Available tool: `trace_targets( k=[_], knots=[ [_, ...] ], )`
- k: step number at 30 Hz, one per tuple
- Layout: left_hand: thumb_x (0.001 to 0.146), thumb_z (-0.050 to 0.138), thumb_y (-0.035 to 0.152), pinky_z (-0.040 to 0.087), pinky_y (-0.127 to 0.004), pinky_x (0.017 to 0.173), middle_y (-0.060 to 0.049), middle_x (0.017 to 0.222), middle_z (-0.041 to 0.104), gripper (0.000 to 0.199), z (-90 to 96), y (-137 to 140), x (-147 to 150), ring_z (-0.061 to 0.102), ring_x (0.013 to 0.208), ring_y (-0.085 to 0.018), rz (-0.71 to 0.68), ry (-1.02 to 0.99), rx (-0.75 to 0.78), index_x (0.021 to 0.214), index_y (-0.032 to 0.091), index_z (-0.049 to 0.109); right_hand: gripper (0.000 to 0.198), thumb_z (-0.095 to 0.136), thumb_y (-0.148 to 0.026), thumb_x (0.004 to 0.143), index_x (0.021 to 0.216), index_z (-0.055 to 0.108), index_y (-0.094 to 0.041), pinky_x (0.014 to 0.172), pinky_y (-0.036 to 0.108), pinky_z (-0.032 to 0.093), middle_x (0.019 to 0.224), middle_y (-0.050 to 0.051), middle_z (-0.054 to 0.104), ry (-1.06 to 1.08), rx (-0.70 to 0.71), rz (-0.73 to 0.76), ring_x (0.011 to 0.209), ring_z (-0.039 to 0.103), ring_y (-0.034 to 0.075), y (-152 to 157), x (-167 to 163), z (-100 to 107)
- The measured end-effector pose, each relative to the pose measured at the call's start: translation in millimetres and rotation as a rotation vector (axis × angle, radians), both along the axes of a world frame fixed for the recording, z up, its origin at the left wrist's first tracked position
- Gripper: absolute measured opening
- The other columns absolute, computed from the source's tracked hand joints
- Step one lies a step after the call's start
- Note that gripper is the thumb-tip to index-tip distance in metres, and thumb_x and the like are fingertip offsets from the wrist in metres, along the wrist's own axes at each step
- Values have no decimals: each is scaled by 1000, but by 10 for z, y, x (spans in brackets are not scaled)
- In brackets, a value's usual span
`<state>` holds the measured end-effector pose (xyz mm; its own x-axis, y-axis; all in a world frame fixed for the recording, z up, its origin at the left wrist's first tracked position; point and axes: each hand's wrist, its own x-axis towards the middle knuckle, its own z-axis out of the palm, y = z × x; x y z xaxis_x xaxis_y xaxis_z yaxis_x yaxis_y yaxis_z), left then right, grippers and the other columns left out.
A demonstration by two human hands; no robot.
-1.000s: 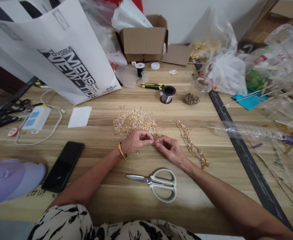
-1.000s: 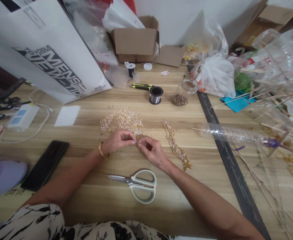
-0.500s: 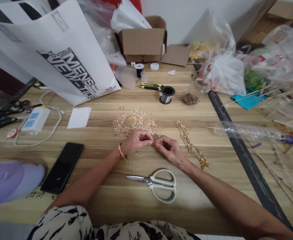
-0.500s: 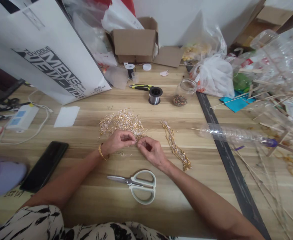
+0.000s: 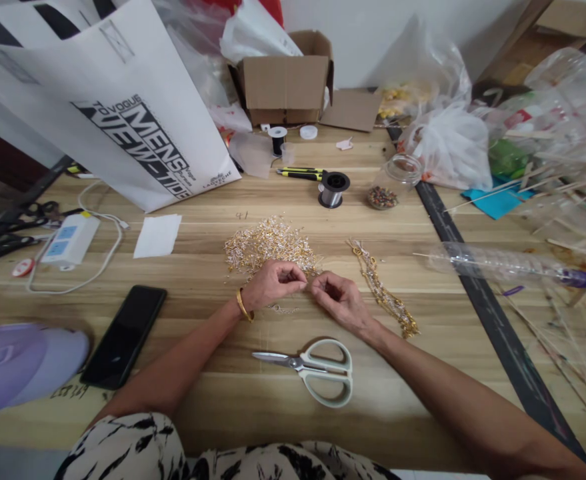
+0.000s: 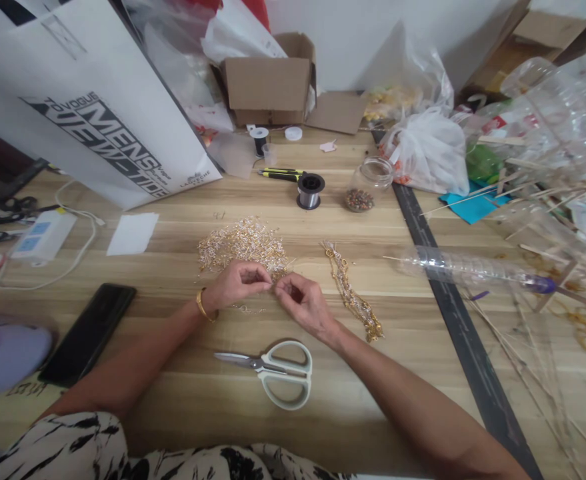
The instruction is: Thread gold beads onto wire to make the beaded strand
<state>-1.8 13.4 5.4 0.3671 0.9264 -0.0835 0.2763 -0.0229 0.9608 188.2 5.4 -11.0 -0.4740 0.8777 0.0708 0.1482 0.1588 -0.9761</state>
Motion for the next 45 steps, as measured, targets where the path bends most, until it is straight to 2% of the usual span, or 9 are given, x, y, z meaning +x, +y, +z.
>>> trace_targets(
  k=[16, 26, 45],
  knots=[
    [72, 65, 20, 47, -22, 63, -4, 69, 64, 11, -7, -2, 8, 58, 63, -10, -1, -23, -8, 73, 10, 64, 18, 54, -32, 84, 76, 55, -15, 50, 22, 34, 65, 0, 51, -5, -7, 2, 56, 42, 10, 5, -3, 0],
    [72, 65, 21, 47, -21, 63, -3, 68, 64, 11, -48, -2, 3, 58, 62, -10, -9, -17, -2, 73, 10, 64, 21, 55, -35, 84, 77, 56, -16, 50, 22, 34, 66, 0, 53, 3, -11, 1, 56, 43, 10, 5, -2, 0],
    [72, 65, 20, 46, -21, 61, -3, 68, 64, 11, -14, -6, 10, 56, 61, -9, 0, -9, -21, 74, 10, 64, 21, 55, -36, 84, 77, 55, -16, 50, 22, 34, 65, 0, 52, 25, -35, -12, 56, 42, 11, 2, -11, -1]
  ],
)
